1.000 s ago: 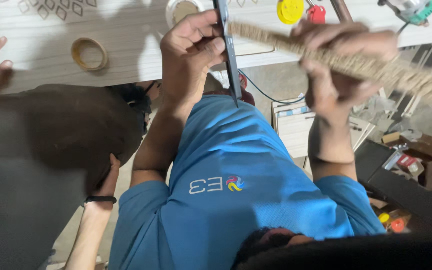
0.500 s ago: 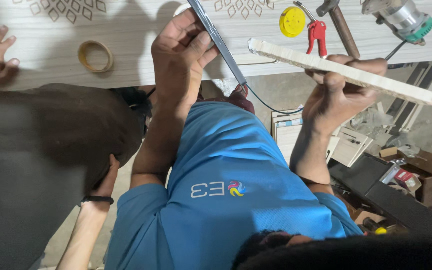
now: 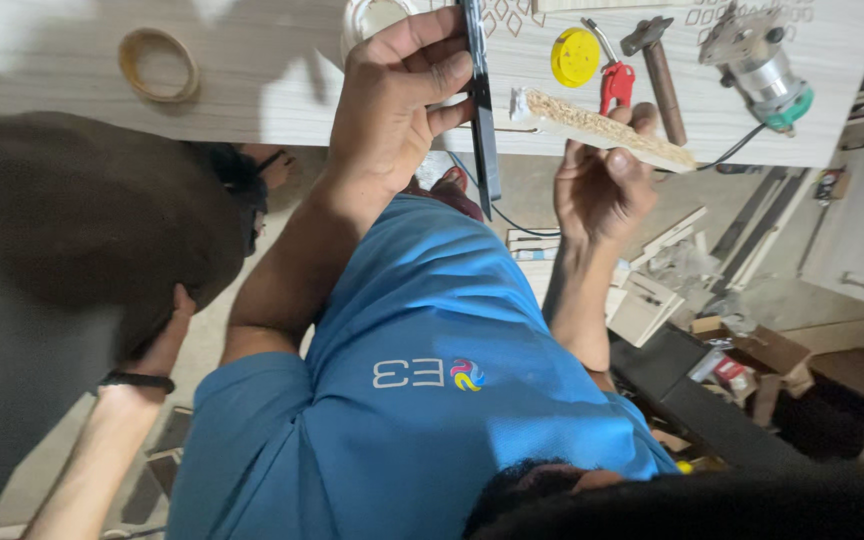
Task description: The person applies glue to the edge of a rectangular wooden piece using a small brush. They repeatedly dip the brush into a container and spread the adhesive along the wood's edge while standing at a workbench.
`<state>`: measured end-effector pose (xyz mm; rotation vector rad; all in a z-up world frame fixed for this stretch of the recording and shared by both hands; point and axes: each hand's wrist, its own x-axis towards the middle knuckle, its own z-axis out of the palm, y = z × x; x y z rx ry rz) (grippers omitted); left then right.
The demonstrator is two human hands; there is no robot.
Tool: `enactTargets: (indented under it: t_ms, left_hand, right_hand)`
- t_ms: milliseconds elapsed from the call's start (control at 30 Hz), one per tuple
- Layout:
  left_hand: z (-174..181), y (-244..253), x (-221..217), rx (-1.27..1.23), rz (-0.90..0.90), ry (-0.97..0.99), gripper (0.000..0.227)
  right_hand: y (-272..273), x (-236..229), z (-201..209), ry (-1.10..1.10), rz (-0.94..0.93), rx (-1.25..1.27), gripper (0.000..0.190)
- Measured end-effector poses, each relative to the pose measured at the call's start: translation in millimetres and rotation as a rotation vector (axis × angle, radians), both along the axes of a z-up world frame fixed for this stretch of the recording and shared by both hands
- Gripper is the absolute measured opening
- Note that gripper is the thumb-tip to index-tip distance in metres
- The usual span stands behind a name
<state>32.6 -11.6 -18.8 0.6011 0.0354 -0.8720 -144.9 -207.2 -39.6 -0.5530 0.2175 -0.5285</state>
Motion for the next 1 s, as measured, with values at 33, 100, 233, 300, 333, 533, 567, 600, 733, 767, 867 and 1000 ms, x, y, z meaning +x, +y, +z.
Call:
enactTargets:
  t_ms: [33, 100, 233, 300, 333, 533, 567, 600, 733, 767, 867, 1000]
  left_hand:
    - [-0.9, -1.6, -0.8, -0.006, -0.013, 0.027, 0.031]
    - [-1.9, -4.3, -2.8, -0.023, -0.038, 0.078, 0.032]
    - [-6.1, -14.3, -6.1, -0.074, -0.039, 0.124, 0.032]
    - [-6.2, -17.9, -7.0, -0.113, -0.040, 0.114, 0.032]
    - [-6.1, -19.1, -7.3, -0.126, -0.044, 0.126, 0.032]
    - [-2.4, -18.0, -6.4, -0.140, -0.080, 0.129, 0.031]
    - [-1.9, -16.8, -5.6, -0.146, -0.092, 0.133, 0.032]
    - [-1.3, -16.1, -5.4, -0.152, -0.105, 0.137, 0.032]
    - [1.3, -13.3, -4.1, -0.154, -0.126, 0.115, 0.034]
    - [2.1, -13.0, -3.4, -0.164, -0.132, 0.117, 0.034]
    - [7.0, -10.3, -0.3, -0.159, -0.139, 0.096, 0.033]
    - [15.4, -1.4, 2.6, -0.083, -0.123, -0.018, 0.031]
  right_hand:
    - [-3.8, 1.4, -7.9, -0.043, 0.041, 0.035, 0.041]
    - [-7.5, 4.4, -21.1, -0.131, 0.126, 0.103, 0.039]
    - [-8.9, 9.5, -38.9, -0.192, 0.183, 0.245, 0.037]
    - [-6.7, 12.4, -44.2, -0.235, 0.238, 0.294, 0.034]
    - [-5.6, 13.3, -45.9, -0.233, 0.249, 0.303, 0.034]
    - [-6.5, 13.4, -48.4, -0.182, 0.237, 0.237, 0.035]
    - [-7.5, 11.9, -48.2, -0.179, 0.249, 0.239, 0.035]
    - [-10.4, 10.6, -47.3, -0.176, 0.261, 0.241, 0.035]
    - [-21.4, 5.9, -45.0, -0.183, 0.253, 0.137, 0.036]
    - [-24.4, 4.7, -44.2, -0.178, 0.244, 0.113, 0.036]
    - [-35.6, 2.7, -38.2, -0.166, 0.225, 0.034, 0.037]
    - [-55.8, -0.9, -19.4, -0.245, 0.187, -0.100, 0.037]
